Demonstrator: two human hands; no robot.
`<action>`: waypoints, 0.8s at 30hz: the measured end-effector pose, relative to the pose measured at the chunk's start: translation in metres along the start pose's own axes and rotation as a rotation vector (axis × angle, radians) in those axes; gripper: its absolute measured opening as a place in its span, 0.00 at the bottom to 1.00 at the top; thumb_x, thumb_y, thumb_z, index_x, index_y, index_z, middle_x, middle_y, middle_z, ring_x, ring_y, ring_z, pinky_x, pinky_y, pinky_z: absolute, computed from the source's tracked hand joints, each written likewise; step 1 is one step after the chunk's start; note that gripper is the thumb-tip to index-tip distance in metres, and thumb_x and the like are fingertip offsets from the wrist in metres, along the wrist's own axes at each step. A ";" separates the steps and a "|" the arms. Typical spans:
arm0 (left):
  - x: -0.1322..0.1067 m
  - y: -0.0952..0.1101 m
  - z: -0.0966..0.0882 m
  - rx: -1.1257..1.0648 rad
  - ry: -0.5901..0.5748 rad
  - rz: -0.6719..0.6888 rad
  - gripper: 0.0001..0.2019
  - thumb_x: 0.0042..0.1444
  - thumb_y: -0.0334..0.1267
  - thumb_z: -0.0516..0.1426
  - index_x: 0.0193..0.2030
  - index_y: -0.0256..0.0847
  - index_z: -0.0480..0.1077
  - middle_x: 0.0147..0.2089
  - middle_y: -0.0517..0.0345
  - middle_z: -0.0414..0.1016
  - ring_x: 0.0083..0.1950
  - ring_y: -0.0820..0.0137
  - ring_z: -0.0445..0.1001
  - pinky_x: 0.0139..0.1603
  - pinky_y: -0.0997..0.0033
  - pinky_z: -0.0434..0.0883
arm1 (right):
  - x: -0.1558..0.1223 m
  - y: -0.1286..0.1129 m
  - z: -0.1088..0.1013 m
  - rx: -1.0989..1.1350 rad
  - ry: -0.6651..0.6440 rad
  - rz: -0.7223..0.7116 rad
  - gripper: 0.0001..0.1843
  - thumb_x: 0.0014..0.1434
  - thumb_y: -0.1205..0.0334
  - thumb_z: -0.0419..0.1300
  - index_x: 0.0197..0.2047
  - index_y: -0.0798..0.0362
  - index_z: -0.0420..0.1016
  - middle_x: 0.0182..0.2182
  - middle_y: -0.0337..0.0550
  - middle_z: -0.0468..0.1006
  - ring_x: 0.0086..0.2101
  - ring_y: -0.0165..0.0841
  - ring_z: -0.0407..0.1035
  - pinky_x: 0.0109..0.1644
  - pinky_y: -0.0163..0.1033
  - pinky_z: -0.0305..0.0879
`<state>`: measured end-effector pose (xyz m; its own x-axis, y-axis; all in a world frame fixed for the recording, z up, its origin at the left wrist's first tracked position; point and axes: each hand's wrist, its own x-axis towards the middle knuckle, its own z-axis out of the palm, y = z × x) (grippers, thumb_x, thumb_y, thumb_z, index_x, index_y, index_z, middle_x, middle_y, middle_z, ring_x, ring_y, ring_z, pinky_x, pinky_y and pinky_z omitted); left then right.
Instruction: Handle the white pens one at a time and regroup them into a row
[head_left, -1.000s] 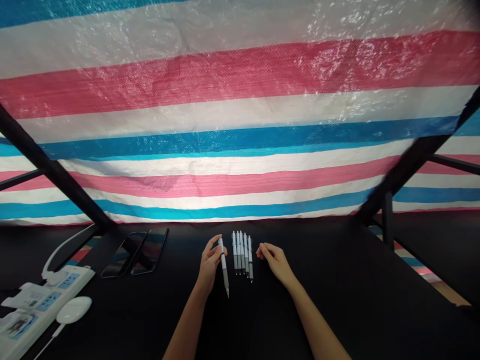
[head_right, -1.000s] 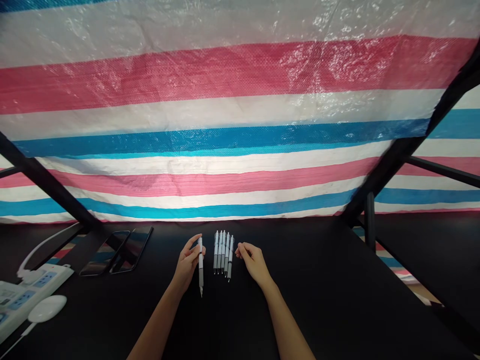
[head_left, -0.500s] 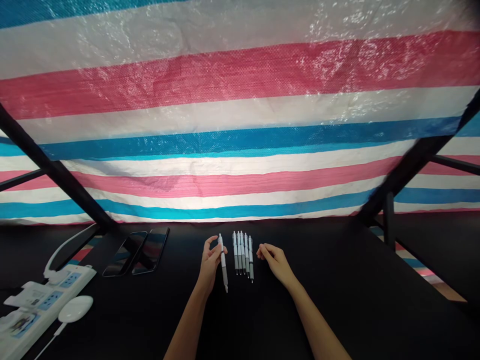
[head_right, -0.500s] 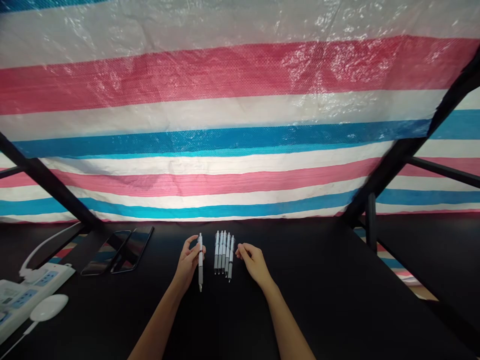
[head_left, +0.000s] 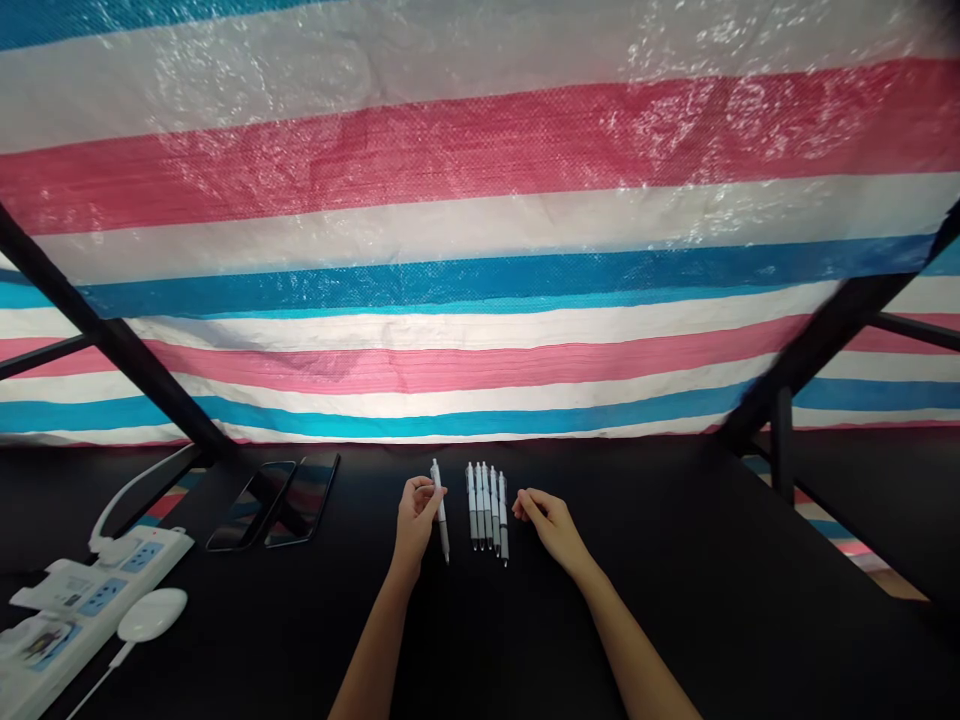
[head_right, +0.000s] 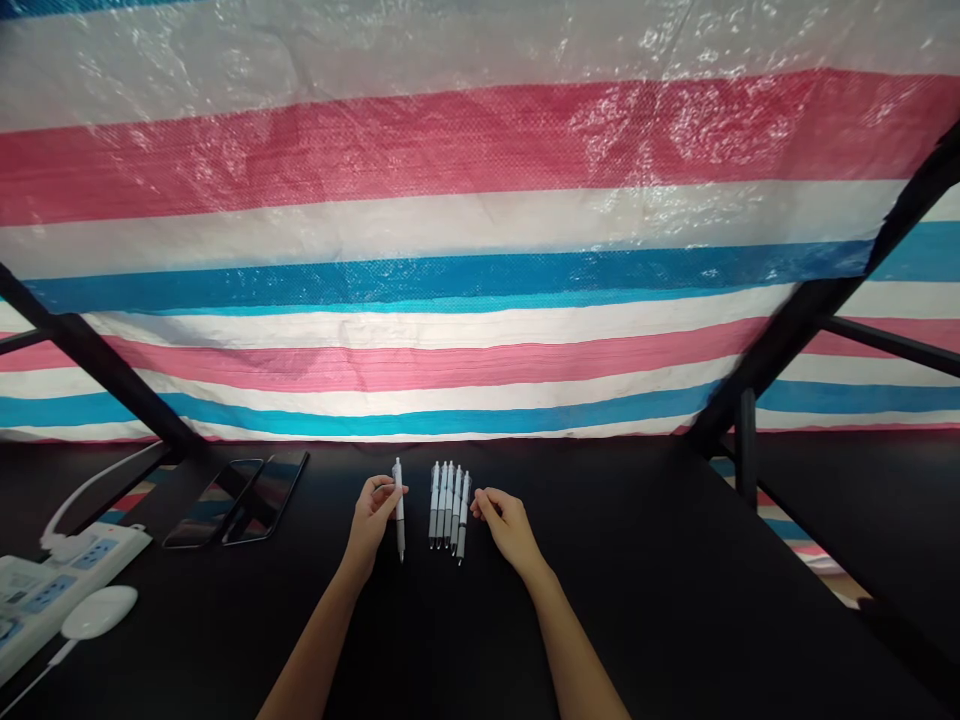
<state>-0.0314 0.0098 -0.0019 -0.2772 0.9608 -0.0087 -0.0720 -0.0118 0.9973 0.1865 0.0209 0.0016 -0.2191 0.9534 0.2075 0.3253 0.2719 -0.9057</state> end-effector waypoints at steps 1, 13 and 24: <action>0.002 -0.001 -0.002 0.023 0.013 0.013 0.19 0.42 0.49 0.61 0.35 0.41 0.61 0.33 0.56 0.74 0.26 0.74 0.69 0.27 0.74 0.65 | 0.000 0.000 0.000 -0.002 -0.002 0.002 0.25 0.62 0.46 0.46 0.23 0.53 0.70 0.22 0.40 0.70 0.26 0.32 0.65 0.31 0.35 0.59; -0.001 -0.009 -0.013 0.778 0.023 0.351 0.11 0.54 0.38 0.51 0.42 0.41 0.69 0.39 0.51 0.73 0.37 0.63 0.71 0.37 0.64 0.67 | 0.000 0.000 0.001 -0.016 -0.027 0.010 0.23 0.62 0.48 0.46 0.24 0.53 0.69 0.23 0.40 0.70 0.27 0.32 0.65 0.31 0.35 0.58; -0.005 -0.008 -0.015 0.971 0.108 0.336 0.11 0.58 0.38 0.46 0.43 0.42 0.67 0.38 0.52 0.68 0.34 0.64 0.71 0.29 0.68 0.63 | -0.002 -0.002 0.000 -0.037 -0.034 -0.010 0.24 0.63 0.48 0.46 0.24 0.53 0.69 0.23 0.40 0.70 0.27 0.32 0.65 0.31 0.35 0.59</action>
<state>-0.0438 0.0011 -0.0106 -0.2286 0.9186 0.3223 0.8160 0.0003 0.5780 0.1858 0.0186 0.0032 -0.2533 0.9459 0.2029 0.3571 0.2863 -0.8891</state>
